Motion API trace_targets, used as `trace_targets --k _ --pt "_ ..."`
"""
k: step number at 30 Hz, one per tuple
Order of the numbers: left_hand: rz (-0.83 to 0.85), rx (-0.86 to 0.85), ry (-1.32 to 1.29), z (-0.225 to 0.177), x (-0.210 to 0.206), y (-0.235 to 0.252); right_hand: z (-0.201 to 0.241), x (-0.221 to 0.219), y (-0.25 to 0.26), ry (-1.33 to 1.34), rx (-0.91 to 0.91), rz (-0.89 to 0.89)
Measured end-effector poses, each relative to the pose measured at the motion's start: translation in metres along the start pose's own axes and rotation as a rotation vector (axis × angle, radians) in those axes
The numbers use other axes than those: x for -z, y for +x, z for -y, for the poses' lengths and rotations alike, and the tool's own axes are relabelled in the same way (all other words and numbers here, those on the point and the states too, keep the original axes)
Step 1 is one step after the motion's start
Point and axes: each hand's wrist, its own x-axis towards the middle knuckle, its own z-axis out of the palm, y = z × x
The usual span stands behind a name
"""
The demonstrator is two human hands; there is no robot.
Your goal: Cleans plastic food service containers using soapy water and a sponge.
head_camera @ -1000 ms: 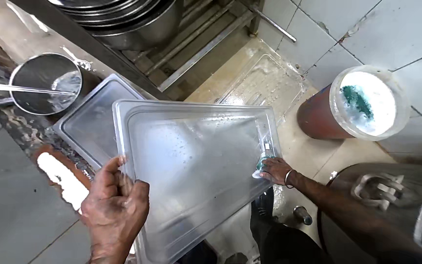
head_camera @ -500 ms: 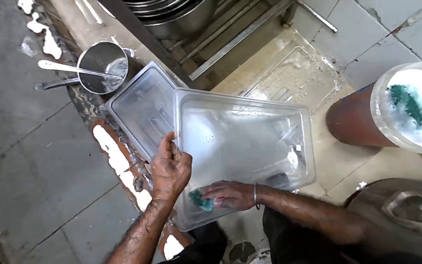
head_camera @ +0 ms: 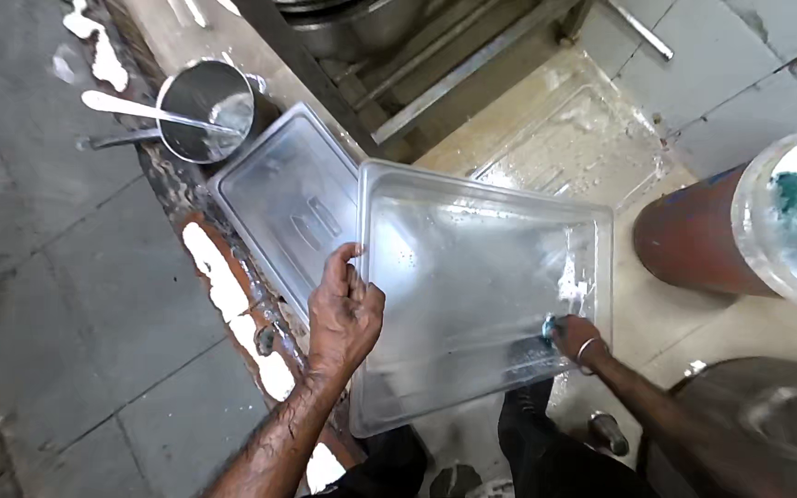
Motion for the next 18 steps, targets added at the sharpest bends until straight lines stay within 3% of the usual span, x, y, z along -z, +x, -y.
trace_targets --k 2,5,8,11,14,18 --pt "-0.017 -0.012 0.000 0.005 0.002 0.003 0.039 -0.013 -0.018 0.169 0.096 -0.128" --pt "-0.013 0.017 -0.012 0.016 0.005 0.001 0.079 -0.030 -0.038 0.432 0.659 -0.186" --pt "0.008 0.030 0.009 0.019 0.007 0.002 0.128 -0.016 -0.030 0.271 1.146 -0.006" --pt "0.012 0.060 -0.021 0.022 0.005 0.002 0.172 -0.009 -0.013 -0.084 1.367 -0.126" --pt "0.007 0.053 -0.027 0.026 0.006 0.005 0.186 -0.023 0.011 -0.106 1.323 -0.525" --pt "0.007 0.109 -0.090 0.033 0.007 0.001 0.123 -0.016 0.072 0.187 0.823 -0.834"
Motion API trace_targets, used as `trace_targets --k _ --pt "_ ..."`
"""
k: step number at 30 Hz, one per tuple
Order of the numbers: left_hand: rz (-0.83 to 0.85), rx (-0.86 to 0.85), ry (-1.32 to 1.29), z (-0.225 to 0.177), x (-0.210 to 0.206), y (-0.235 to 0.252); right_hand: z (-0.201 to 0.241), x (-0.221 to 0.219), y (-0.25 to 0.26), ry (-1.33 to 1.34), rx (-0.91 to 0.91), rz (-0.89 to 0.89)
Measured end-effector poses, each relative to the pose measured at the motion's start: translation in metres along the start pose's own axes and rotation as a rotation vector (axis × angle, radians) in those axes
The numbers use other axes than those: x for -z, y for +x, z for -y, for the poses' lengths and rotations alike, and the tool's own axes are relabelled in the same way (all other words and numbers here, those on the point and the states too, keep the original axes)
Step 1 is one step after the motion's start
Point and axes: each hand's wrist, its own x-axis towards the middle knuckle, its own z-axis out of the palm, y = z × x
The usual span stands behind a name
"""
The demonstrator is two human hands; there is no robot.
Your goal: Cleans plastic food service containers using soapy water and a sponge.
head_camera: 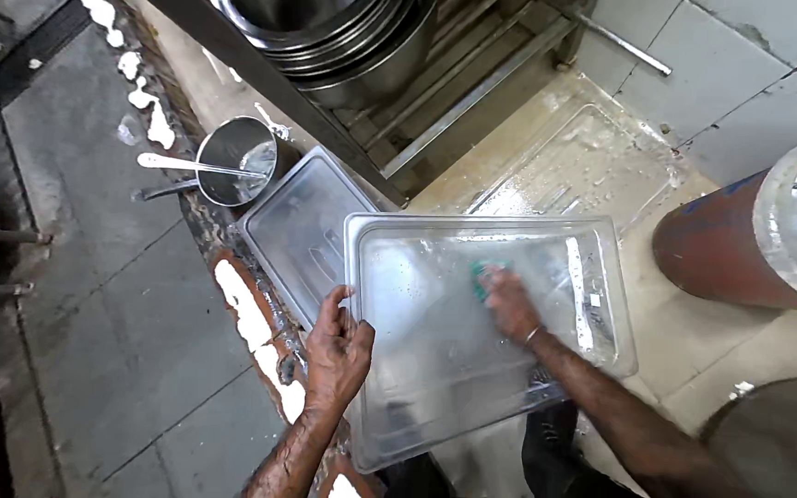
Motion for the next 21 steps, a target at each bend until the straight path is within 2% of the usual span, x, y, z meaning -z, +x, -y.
trace_targets --k 1,3,5,7,10,13,17,21 --pt "0.003 0.010 -0.014 -0.001 0.000 -0.001 -0.032 0.009 0.000 -0.044 -0.157 -0.078" --pt "0.008 0.001 -0.009 -0.004 -0.002 -0.003 -0.073 0.027 -0.003 -0.097 -0.470 -0.118" --pt "0.006 -0.015 -0.013 -0.009 -0.005 -0.001 -0.068 0.032 0.010 -0.100 -0.619 -0.140" --pt "0.007 -0.004 -0.014 -0.013 -0.004 -0.001 -0.024 0.016 0.030 -0.075 -0.556 -0.130" --pt "0.009 -0.002 -0.001 -0.012 -0.005 -0.006 0.069 -0.011 0.072 0.012 -0.255 -0.031" --pt "0.002 -0.045 -0.020 -0.003 -0.011 -0.013 0.152 -0.024 0.109 0.116 -0.060 0.127" --pt "-0.072 -0.040 -0.043 -0.001 -0.014 -0.016 0.181 -0.018 0.113 0.361 -0.011 0.286" --pt "-0.090 -0.005 -0.108 0.000 -0.017 -0.013 0.200 0.012 0.072 0.843 -0.139 0.524"
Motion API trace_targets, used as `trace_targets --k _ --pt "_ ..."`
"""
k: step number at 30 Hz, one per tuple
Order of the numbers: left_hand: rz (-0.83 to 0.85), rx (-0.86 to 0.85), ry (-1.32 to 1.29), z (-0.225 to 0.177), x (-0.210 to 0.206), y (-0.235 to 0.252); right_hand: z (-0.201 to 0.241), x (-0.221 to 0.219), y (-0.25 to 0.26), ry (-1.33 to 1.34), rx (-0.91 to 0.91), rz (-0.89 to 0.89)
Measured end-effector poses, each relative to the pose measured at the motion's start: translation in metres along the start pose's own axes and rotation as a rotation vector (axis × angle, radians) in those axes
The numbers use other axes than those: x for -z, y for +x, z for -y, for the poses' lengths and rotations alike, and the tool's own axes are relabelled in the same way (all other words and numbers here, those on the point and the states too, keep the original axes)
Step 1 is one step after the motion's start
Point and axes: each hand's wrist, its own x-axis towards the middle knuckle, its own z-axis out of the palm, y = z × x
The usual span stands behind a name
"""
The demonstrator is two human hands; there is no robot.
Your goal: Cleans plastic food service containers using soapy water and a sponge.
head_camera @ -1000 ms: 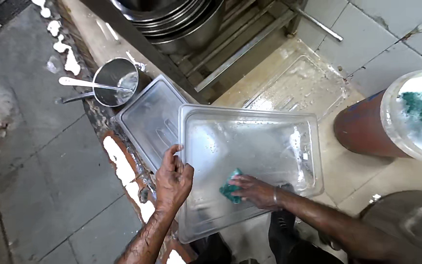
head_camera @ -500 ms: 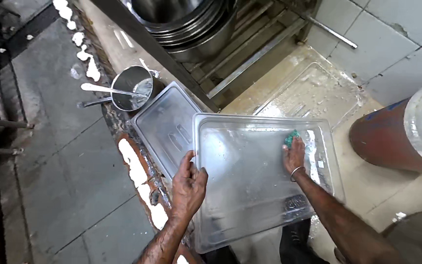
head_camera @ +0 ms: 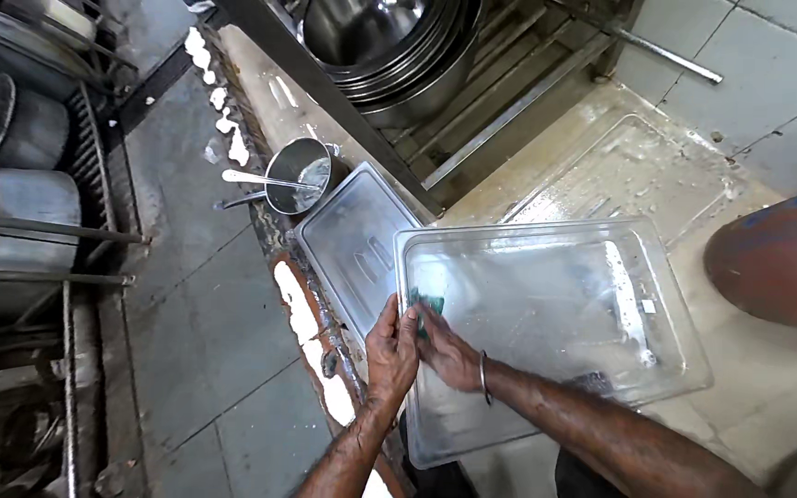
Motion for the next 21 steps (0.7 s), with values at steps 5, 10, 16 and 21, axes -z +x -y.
trace_targets --k 5,10,16,21 --pt "-0.016 -0.057 0.014 0.009 0.010 0.013 0.013 -0.011 -0.048 -0.013 -0.167 0.549" --pt "-0.041 -0.061 0.054 0.013 0.013 0.014 0.030 -0.013 -0.057 -0.449 -0.014 0.634" --pt "0.047 0.009 -0.063 0.012 0.015 0.018 0.025 0.024 -0.056 0.153 0.115 0.274" --pt "0.146 -0.044 -0.016 0.014 0.014 0.012 0.042 0.040 -0.013 -0.190 0.276 -0.476"
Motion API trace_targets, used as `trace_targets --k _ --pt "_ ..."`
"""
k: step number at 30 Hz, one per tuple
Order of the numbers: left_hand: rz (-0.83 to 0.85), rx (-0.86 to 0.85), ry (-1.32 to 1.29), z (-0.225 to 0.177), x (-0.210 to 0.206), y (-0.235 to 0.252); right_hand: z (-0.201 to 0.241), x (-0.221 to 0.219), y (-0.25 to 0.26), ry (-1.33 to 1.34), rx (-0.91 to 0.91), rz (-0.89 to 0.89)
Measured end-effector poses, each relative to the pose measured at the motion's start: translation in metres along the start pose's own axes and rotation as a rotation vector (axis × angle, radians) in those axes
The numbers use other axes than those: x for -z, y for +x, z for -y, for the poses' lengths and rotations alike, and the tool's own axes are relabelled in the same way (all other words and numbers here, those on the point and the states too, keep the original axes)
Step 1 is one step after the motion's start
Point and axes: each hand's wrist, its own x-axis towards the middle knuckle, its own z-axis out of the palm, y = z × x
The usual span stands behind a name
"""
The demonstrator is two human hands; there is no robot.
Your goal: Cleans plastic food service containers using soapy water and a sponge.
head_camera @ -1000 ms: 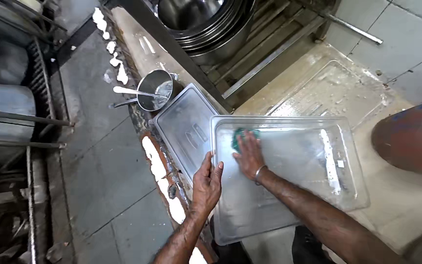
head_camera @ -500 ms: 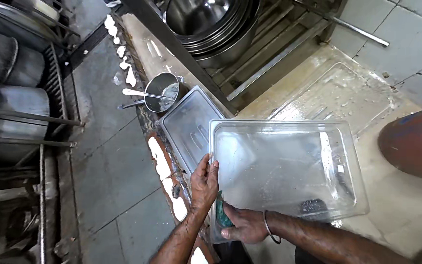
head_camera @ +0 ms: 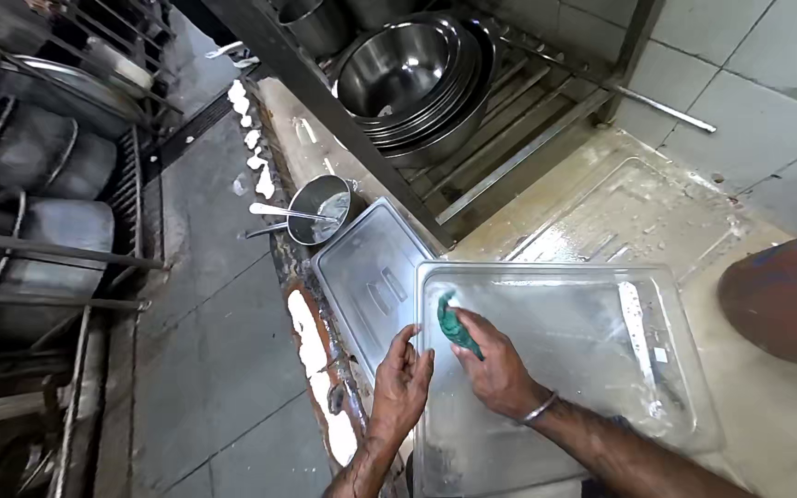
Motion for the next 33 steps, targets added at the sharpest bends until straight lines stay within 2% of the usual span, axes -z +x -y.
trace_targets --k 2,3,6,8,10,13,19,21,24,26,28,30,32,33 --pt "0.032 -0.048 0.053 -0.002 -0.001 -0.005 0.000 -0.009 0.025 -0.199 0.333 -0.028" --pt "0.035 -0.088 0.097 -0.004 -0.002 -0.006 0.003 -0.013 0.036 -0.283 0.450 0.050" --pt "0.009 -0.237 0.233 -0.005 -0.006 -0.011 0.007 -0.020 0.063 -0.484 0.530 0.419" --pt "-0.033 -0.305 0.297 -0.007 -0.006 -0.010 0.009 -0.016 0.077 -0.513 0.557 0.511" --pt "-0.074 -0.373 0.359 -0.014 -0.004 -0.010 0.009 -0.006 0.080 -0.410 0.610 0.460" --pt "-0.080 -0.357 0.334 -0.022 -0.005 -0.009 -0.017 0.006 0.074 -0.371 0.658 0.242" --pt "0.013 -0.254 0.188 -0.025 -0.002 -0.009 -0.072 0.018 0.074 -0.689 0.496 -0.134" --pt "0.017 -0.252 0.156 -0.026 -0.001 -0.007 -0.082 0.021 0.065 -0.761 0.454 -0.209" --pt "0.033 -0.201 0.107 -0.026 0.004 -0.005 -0.113 0.054 0.036 -0.839 0.362 -0.314" --pt "0.022 -0.183 0.124 -0.028 0.009 -0.005 -0.143 0.096 0.006 -0.921 0.170 -0.361" --pt "0.011 -0.187 0.158 -0.029 0.012 -0.006 -0.171 0.141 -0.018 -0.969 -0.208 -0.396" --pt "0.033 -0.205 0.198 -0.033 0.012 -0.008 -0.186 0.175 -0.027 -0.897 -0.565 -0.441" --pt "0.086 -0.198 0.211 -0.035 0.013 -0.011 -0.177 0.176 -0.022 -0.778 -0.646 -0.493" --pt "0.112 -0.171 0.216 -0.037 0.013 -0.013 -0.167 0.167 -0.022 -0.757 -0.584 -0.517"
